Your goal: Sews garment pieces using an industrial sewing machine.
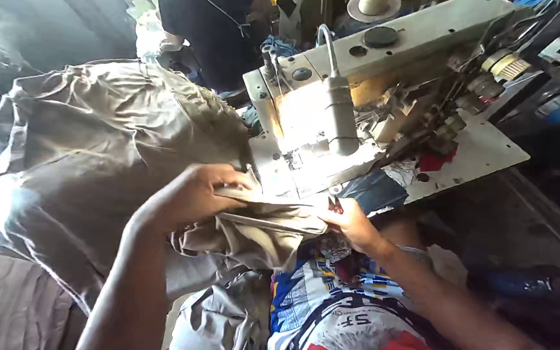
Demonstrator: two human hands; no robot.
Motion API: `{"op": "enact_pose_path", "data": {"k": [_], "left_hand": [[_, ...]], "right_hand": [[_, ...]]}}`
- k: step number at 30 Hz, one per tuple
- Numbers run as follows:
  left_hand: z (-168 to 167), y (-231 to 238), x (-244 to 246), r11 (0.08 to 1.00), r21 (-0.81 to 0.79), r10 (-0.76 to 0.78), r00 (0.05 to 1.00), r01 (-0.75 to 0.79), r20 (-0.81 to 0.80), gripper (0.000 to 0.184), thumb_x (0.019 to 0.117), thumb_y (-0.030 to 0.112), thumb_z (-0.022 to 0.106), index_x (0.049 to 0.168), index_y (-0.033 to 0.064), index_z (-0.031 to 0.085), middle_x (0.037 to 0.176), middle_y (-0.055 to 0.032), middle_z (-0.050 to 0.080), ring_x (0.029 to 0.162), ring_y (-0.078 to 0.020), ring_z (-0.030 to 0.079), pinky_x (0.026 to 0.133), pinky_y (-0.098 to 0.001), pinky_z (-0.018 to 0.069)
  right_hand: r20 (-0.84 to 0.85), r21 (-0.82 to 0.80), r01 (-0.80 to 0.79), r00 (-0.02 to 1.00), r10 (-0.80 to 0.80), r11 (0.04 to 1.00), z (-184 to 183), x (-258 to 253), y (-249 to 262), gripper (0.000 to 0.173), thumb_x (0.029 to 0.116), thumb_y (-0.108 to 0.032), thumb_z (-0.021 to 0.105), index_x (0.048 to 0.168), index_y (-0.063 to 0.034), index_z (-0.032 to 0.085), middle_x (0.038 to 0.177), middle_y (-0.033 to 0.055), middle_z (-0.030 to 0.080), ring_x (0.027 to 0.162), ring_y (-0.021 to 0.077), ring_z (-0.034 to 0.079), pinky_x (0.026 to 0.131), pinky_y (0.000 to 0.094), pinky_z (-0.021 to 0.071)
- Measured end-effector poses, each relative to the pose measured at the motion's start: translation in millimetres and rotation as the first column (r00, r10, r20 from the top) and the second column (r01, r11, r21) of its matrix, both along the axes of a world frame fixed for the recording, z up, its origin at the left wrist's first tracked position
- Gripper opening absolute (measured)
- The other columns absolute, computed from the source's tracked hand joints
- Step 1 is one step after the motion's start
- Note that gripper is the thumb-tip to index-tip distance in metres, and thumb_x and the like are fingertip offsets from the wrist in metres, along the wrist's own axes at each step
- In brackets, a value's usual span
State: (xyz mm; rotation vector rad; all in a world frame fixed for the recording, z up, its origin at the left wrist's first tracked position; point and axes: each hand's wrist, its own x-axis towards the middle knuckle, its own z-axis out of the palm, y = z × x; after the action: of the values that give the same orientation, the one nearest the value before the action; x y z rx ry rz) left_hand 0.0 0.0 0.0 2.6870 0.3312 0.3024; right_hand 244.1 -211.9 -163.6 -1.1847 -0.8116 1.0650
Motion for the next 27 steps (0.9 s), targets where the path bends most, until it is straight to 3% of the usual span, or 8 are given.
{"op": "enact_pose_path", "data": {"k": [4,7,9,12,18,19,22,27], "left_hand": [[-21.9,-7.7,20.2,0.998,-0.067,0.017,1.0,-0.016,0.013,0.005,0.0853,0.024,0.08,0.091,0.0241,0.08,0.088,0.0129,0.07,0.082,-0.0006,0.066,0.071,-0.0233,0.0575],[-18.2,-18.7,32.7,0.995,-0.022,0.1,0.995,-0.099,0.023,0.004,0.0856,0.022,0.079,0.09,0.0227,0.079,0.087,0.0115,0.069,0.079,-0.0011,0.065,0.068,-0.0244,0.0573],[-15.6,-25.1,39.2,0.993,0.011,0.118,0.992,-0.119,0.036,0.003,0.0859,0.023,0.078,0.089,0.0225,0.077,0.086,0.0119,0.068,0.078,-0.0008,0.064,0.068,-0.024,0.0566],[-16.5,-31.5,43.5,0.983,0.028,0.179,0.981,-0.182,0.08,0.004,0.086,0.024,0.08,0.088,0.0226,0.077,0.089,0.0111,0.068,0.08,-0.0016,0.065,0.069,-0.0256,0.0567],[-50.1,-48.2,49.8,0.898,-0.04,0.433,0.865,-0.437,0.254,0.006,0.0971,0.018,0.067,0.101,0.0147,0.07,0.133,0.0019,0.063,0.116,-0.0109,0.063,0.095,-0.0376,0.0564],[-59.1,-51.9,53.2,0.89,-0.139,0.456,0.843,-0.434,0.284,0.009,0.1,0.017,0.063,0.107,0.0137,0.069,0.132,0.0032,0.065,0.116,-0.0099,0.064,0.096,-0.0374,0.0573],[-79.4,-61.8,69.9,0.833,-0.311,0.549,0.752,-0.457,0.365,0.013,0.1025,0.012,0.058,0.114,0.0148,0.065,0.093,-0.0006,0.069,0.08,-0.012,0.067,0.068,-0.0357,0.0584],[-83.6,-56.2,90.4,0.87,0.029,0.439,0.799,-0.492,0.412,0.014,0.1,0.015,0.06,0.111,0.0126,0.069,0.101,-0.0009,0.071,0.088,-0.0095,0.069,0.077,-0.0351,0.0598]], "right_hand": [[0.46,0.016,-0.017,0.888,0.008,1.0,-14.3,12.8,0.6,0.021,0.0974,-0.028,0.068,0.099,-0.0076,0.074,0.084,0.0003,0.07,0.077,0.0062,0.065,0.074,0.0285,0.0559],[0.713,0.117,-0.001,0.696,-0.083,0.993,1.3,5.0,10.2,0.032,0.1021,-0.039,0.061,0.125,-0.0207,0.075,0.111,-0.0048,0.076,0.104,0.0042,0.07,0.096,0.0331,0.0581],[0.758,0.191,-0.004,0.635,-0.145,0.981,7.2,-0.6,20.9,0.031,0.1025,-0.037,0.059,0.126,-0.0235,0.074,0.112,-0.005,0.076,0.103,0.0068,0.071,0.094,0.0377,0.0586],[0.699,0.264,-0.027,0.694,-0.172,0.964,8.8,-2.2,32.7,0.022,0.1028,-0.027,0.059,0.108,-0.0171,0.079,0.098,-0.0031,0.076,0.092,0.0067,0.071,0.087,0.0344,0.0591],[0.564,0.194,-0.035,0.821,-0.082,0.98,8.0,2.6,25.9,0.025,0.1038,-0.028,0.057,0.093,-0.0107,0.071,0.082,0.0008,0.067,0.08,0.0097,0.064,0.078,0.0334,0.0543],[0.554,0.178,-0.035,0.83,-0.071,0.983,6.9,2.4,23.4,0.024,0.1035,-0.028,0.057,0.094,-0.0108,0.07,0.081,0.0007,0.067,0.08,0.0096,0.064,0.077,0.0331,0.0543],[0.519,0.165,-0.035,0.853,-0.057,0.986,4.3,3.8,18.1,0.02,0.1014,-0.025,0.059,0.098,-0.01,0.071,0.083,0.0005,0.068,0.078,0.008,0.064,0.076,0.0301,0.0548],[0.439,0.155,0.026,0.894,-0.092,0.988,4.0,8.0,12.0,0.012,0.0949,-0.019,0.063,0.093,-0.0091,0.07,0.075,-0.0002,0.063,0.069,0.0079,0.059,0.065,0.0286,0.0513]]}}
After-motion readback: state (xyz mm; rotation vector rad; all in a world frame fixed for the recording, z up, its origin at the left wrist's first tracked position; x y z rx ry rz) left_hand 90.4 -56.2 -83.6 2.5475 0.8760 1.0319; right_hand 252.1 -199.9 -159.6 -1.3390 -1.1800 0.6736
